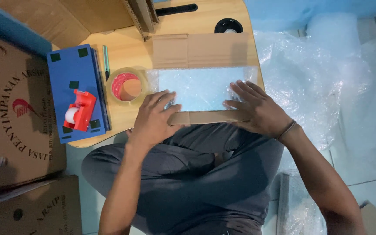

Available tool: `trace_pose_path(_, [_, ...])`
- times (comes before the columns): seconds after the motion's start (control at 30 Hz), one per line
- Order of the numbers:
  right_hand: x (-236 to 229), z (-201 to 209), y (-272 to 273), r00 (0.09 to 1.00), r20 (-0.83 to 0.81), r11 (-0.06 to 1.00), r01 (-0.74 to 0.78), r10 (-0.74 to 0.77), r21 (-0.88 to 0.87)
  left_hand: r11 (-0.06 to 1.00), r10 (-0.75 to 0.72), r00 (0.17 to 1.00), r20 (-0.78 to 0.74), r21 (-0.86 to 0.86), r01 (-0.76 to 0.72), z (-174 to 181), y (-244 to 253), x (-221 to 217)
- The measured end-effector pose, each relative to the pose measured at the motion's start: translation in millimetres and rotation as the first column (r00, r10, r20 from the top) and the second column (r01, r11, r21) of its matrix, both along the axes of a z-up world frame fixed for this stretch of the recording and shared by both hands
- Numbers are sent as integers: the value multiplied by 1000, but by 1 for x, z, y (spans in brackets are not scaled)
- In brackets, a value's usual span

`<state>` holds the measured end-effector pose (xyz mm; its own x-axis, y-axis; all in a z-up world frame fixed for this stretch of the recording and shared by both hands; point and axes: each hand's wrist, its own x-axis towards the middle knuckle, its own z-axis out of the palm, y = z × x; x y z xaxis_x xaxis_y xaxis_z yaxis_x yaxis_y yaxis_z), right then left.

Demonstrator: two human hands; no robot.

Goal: Wrapping a blue rectangular object in bubble wrap and preparing a cardboard box for shipping using tape.

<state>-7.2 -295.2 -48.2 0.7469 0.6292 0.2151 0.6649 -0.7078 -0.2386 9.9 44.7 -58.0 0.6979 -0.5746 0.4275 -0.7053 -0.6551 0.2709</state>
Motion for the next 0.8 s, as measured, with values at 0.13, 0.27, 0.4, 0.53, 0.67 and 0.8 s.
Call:
trace_pose_path(0.13, [3, 2, -4, 997, 72, 998, -22, 18, 54, 999, -41, 998, -49, 14, 42, 15, 2, 7])
trace_pose_path(0.27, [5, -7, -9, 996, -50, 974, 81, -72, 212, 998, -54, 997, -60, 17, 55, 14, -5, 14])
trace_pose_path(0.4, [7, -8, -11, 942, -235, 913, 302, -241, 275, 999, -3, 986, -167, 49, 11, 10, -13, 26])
trace_pose_path(0.53, [18, -25, -12, 933, -226, 906, 336, -281, 257, 995, 57, 985, -165, 90, -42, -7, -22, 42])
trace_pose_path(0.67, [22, -17, -2, 946, -118, 939, 316, -301, 138, 984, 113, 973, -201, 158, -82, -12, -30, 49])
trace_pose_path(0.8, [21, -14, 1, 946, 46, 947, 321, -322, 27, 977, 111, 973, -203, 200, -69, 2, -34, 47])
